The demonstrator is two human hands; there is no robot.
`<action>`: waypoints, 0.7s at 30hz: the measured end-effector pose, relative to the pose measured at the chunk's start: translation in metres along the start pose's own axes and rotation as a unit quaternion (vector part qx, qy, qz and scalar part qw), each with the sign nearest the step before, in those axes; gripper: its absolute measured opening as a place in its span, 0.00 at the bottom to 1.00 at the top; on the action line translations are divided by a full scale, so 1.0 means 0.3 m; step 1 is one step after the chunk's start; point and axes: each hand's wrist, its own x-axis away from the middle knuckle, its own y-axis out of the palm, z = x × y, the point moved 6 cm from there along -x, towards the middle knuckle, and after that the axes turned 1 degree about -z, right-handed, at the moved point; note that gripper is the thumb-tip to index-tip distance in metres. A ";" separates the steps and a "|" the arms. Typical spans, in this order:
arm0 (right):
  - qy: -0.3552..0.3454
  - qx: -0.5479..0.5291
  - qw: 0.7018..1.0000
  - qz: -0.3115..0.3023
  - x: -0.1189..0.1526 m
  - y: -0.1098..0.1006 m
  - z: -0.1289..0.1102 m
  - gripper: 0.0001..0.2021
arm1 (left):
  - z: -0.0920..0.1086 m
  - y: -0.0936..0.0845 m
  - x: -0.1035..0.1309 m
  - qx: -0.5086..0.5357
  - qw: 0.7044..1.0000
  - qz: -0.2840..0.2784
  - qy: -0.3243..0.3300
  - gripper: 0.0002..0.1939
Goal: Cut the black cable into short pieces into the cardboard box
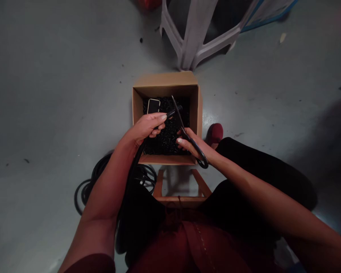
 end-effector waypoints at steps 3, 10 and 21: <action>0.002 0.010 1.000 0.004 0.002 -0.001 0.000 0.24 | -0.001 0.000 0.000 -0.024 1.000 0.001 0.003 0.15; 0.017 0.063 0.998 0.022 0.002 -0.019 -0.014 0.27 | -0.006 -0.010 0.002 -0.093 0.995 -0.015 0.013 0.15; 0.028 0.104 0.994 0.013 0.012 -0.033 -0.048 0.22 | -0.009 -0.005 0.005 -0.091 0.995 -0.036 0.017 0.13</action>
